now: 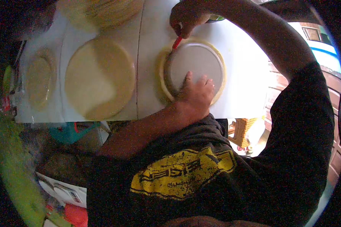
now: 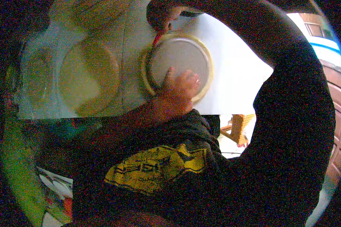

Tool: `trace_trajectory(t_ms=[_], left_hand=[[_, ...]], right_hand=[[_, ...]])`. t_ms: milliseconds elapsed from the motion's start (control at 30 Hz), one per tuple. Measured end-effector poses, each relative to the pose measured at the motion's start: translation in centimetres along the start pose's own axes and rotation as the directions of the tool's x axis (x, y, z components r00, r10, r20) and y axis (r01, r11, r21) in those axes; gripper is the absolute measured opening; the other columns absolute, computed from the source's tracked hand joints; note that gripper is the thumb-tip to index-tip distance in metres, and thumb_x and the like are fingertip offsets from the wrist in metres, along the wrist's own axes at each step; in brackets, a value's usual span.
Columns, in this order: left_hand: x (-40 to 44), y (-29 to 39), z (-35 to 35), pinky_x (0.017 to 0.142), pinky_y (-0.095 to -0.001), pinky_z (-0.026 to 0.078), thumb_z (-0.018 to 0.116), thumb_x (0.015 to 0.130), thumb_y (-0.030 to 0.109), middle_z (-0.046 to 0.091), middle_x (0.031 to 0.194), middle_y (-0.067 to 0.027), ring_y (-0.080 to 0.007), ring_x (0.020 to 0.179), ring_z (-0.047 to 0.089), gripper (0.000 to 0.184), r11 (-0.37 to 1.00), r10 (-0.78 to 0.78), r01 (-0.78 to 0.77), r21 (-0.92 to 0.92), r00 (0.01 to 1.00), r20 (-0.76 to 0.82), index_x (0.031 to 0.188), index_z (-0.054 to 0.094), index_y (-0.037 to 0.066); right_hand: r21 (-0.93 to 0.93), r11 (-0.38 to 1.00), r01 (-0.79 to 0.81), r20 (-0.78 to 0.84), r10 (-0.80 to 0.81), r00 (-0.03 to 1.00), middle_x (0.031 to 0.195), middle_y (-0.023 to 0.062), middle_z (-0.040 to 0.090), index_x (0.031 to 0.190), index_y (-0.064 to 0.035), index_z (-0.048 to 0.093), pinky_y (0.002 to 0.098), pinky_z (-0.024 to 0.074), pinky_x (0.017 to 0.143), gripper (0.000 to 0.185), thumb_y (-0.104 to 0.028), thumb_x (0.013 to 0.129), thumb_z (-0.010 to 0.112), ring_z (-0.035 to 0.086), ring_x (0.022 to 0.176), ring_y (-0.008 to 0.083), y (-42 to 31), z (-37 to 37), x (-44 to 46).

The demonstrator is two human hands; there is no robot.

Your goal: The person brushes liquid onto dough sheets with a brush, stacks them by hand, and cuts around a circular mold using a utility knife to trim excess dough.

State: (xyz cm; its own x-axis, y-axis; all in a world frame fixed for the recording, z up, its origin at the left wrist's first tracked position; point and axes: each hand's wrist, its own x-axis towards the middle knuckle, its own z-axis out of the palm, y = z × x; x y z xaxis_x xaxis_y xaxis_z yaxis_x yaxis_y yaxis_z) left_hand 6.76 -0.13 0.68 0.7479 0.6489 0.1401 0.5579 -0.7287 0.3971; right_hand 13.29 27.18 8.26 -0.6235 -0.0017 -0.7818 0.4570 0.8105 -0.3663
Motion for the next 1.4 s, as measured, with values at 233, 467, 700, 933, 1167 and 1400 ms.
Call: trace_trajectory(t_ms=[233, 467, 700, 933, 1167, 1400], left_hand=[[-0.1, -1.1, 0.3, 0.106, -0.0672, 0.024, 0.066, 0.079, 0.040, 0.051, 0.135, -0.0090, -0.0348, 0.131, 0.037, 0.056, 0.998, 0.005, -0.004, -0.066, 1.000, 0.019, 0.125, 0.062, 0.009], [-0.7, -0.5, 0.3, 0.106, -0.0680, 0.023, 0.067, 0.080, 0.045, 0.047, 0.138, -0.0101, -0.0428, 0.134, 0.029, 0.059, 0.996, 0.015, -0.007, -0.091, 0.997, 0.081, 0.126, 0.061, 0.008], [-0.8, -1.2, -0.7, 0.107, -0.0671, 0.023, 0.067, 0.080, 0.046, 0.048, 0.138, -0.0107, -0.0439, 0.134, 0.028, 0.062, 0.995, 0.035, -0.025, -0.101, 0.995, 0.098, 0.127, 0.058, 0.007], [-0.4, -2.1, -0.9, 0.101, -0.0697, 0.030, 0.063, 0.080, 0.056, 0.049, 0.138, -0.0127, -0.0442, 0.130, 0.039, 0.069, 0.995, -0.007, 0.021, -0.098, 0.990, 0.141, 0.131, 0.055, 0.010], [1.3, -3.7, 0.7, 0.098, -0.0592, 0.034, 0.057, 0.088, 0.034, 0.055, 0.131, -0.0027, -0.0260, 0.130, 0.043, 0.043, 0.996, 0.040, -0.050, 0.068, 0.990, 0.132, 0.127, 0.059, 0.018], [3.7, -5.4, -1.5, 0.098, -0.0565, 0.035, 0.059, 0.085, 0.025, 0.060, 0.121, -0.0021, -0.0265, 0.118, 0.052, 0.037, 0.983, 0.174, -0.181, 0.009, 0.955, 0.240, 0.122, 0.063, 0.018]], right_hand=[[-0.019, 0.992, -0.127, -0.386, 0.110, 0.916, 0.098, 0.0146, 0.070, 0.106, -0.0099, 0.070, 0.0431, 0.0520, 0.081, 0.029, -0.030, 0.086, 0.061, 0.066, 0.090, 0.0304, -3.9, 5.0, -3.8], [-0.457, 0.876, -0.152, -0.410, -0.056, 0.910, 0.087, 0.0070, 0.063, 0.128, -0.0303, 0.056, 0.0391, 0.0544, 0.078, 0.039, -0.023, 0.090, 0.055, 0.066, 0.087, 0.0262, -5.9, 6.9, -4.5], [-0.533, 0.842, -0.082, -0.405, -0.169, 0.899, 0.086, 0.0076, 0.064, 0.132, -0.0323, 0.054, 0.0388, 0.0546, 0.076, 0.047, -0.019, 0.087, 0.057, 0.066, 0.086, 0.0258, -3.7, 6.4, -5.1], [0.095, 0.925, -0.368, -0.380, 0.375, 0.845, 0.089, 0.0186, 0.067, 0.132, -0.0303, 0.054, 0.0465, 0.0534, 0.072, 0.053, -0.008, 0.084, 0.053, 0.066, 0.080, 0.0362, -4.4, 11.2, -8.2], [0.503, 0.675, -0.540, -0.309, 0.724, 0.616, 0.100, 0.0195, 0.067, 0.139, -0.0239, 0.045, 0.0510, 0.0506, 0.076, 0.055, -0.010, 0.088, 0.057, 0.064, 0.084, 0.0408, -9.3, 20.7, -9.4], [0.819, 0.294, -0.493, -0.083, 0.911, 0.404, 0.116, 0.0238, 0.062, 0.142, -0.0156, 0.035, 0.0502, 0.0485, 0.089, 0.059, -0.010, 0.088, 0.057, 0.060, 0.103, 0.0447, -16.7, 24.1, -7.6]])
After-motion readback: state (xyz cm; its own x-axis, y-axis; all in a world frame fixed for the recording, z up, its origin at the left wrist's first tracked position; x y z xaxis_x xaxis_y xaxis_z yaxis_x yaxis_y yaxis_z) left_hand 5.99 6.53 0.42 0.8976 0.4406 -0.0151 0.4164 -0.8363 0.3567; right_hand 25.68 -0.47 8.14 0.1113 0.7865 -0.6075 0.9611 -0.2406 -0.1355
